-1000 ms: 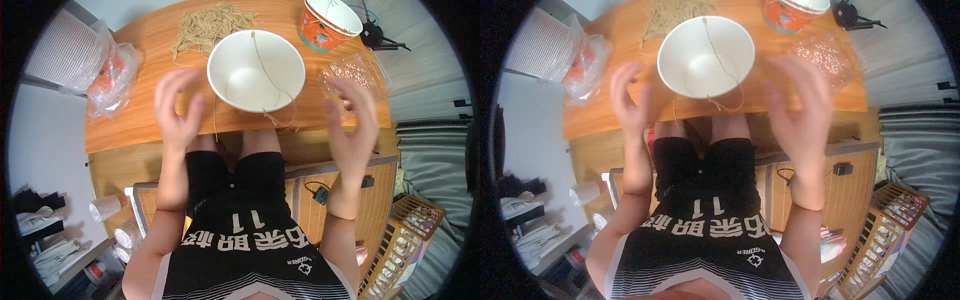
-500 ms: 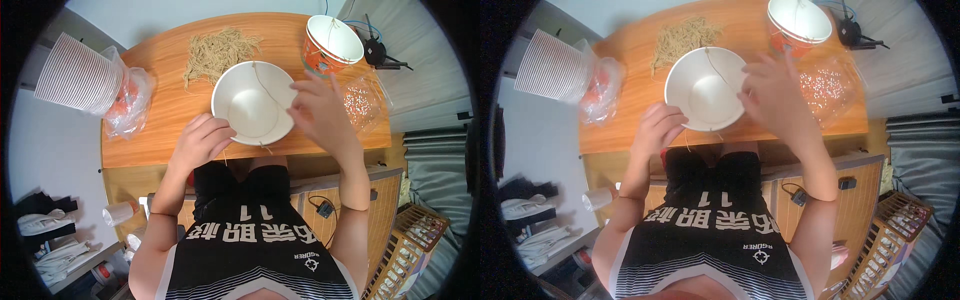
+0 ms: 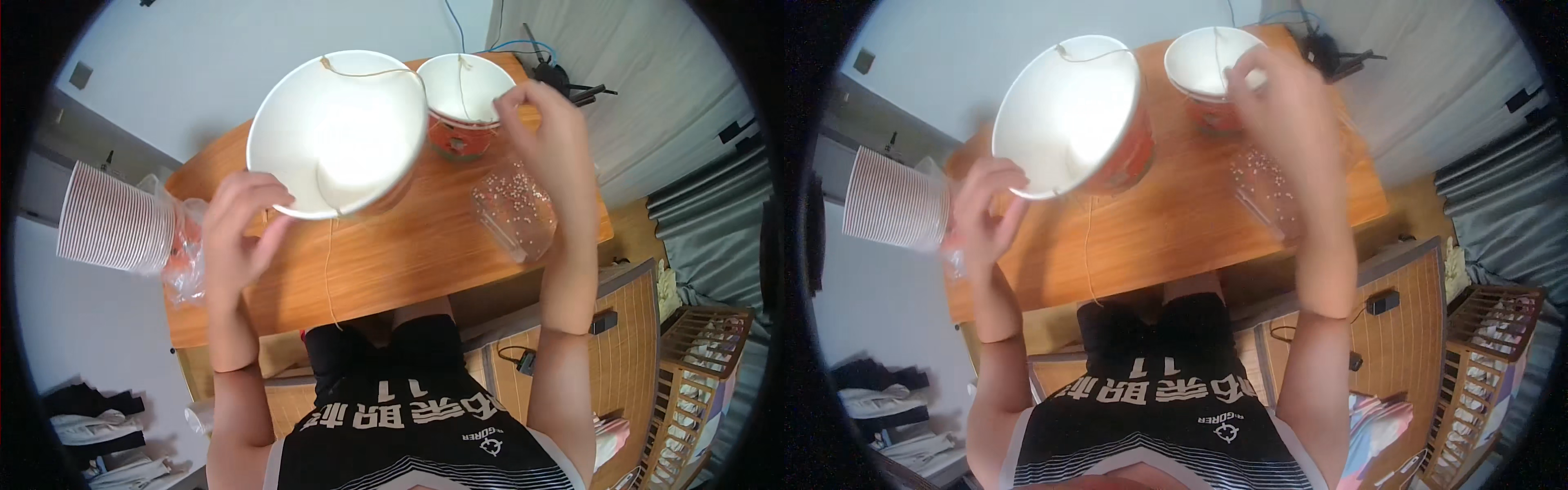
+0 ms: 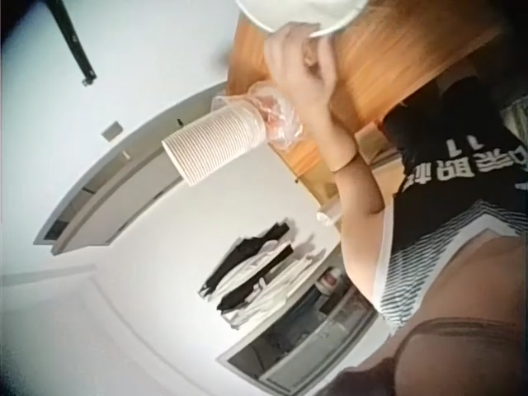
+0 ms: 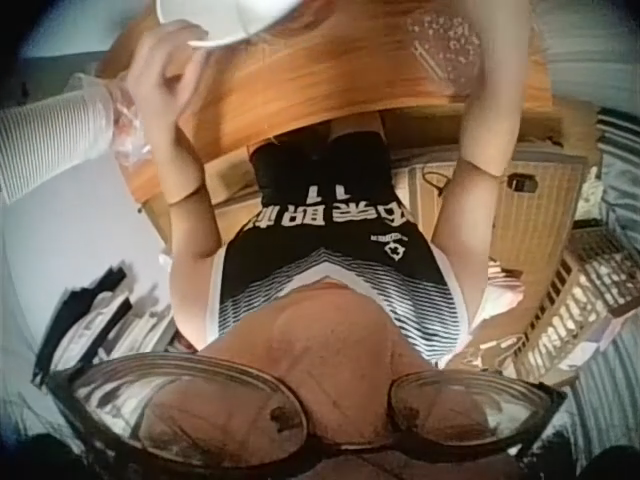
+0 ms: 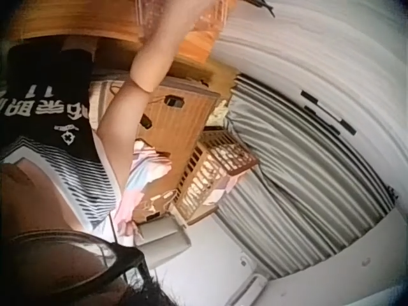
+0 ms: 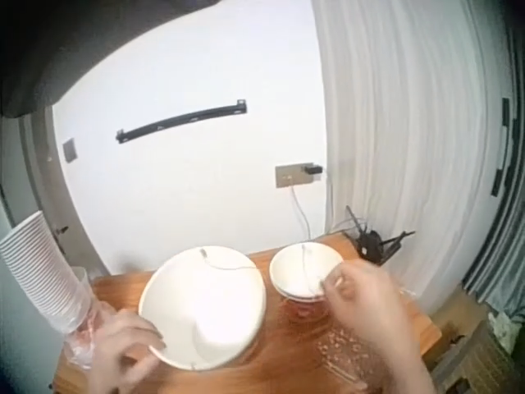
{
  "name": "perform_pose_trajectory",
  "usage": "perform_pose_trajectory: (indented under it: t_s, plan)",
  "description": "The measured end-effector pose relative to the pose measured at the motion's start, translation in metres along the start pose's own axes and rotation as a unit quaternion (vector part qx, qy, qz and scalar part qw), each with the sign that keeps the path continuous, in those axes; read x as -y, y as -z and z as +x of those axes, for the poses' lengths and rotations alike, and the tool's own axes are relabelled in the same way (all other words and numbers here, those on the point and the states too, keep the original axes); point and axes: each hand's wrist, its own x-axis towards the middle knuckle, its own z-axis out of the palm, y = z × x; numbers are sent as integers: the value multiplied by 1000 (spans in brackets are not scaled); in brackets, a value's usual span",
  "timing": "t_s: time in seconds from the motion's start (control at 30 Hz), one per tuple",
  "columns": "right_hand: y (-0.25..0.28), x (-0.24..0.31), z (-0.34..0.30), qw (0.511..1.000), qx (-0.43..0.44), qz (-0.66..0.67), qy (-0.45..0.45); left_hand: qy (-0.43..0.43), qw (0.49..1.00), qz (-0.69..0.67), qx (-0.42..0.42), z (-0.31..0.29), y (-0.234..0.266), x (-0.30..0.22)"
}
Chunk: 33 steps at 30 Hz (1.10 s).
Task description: Tying string handles to decorative paper buckets.
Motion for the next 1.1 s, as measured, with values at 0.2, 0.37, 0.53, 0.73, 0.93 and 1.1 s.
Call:
perform_pose_trajectory:
  t_s: [0.2,0.37,0.53,0.73,0.93,1.1]
  plan:
    - [-22,-61,82,947,239,-213,40,56,998,-6,18,72,6,22]
    - [-77,-50,88,830,452,-323,-38,33,996,-62,-56,117,-25,61]
    - [-100,-71,86,882,455,-115,-29,46,973,-180,-139,149,-73,57]
    - [-81,-57,64,883,469,40,0,60,969,-207,-120,169,-126,61]
    - [-77,-42,33,933,322,154,-49,56,968,-213,-119,169,-137,72]
    - [-82,-22,16,962,171,194,-92,98,948,-268,-140,172,-136,65]
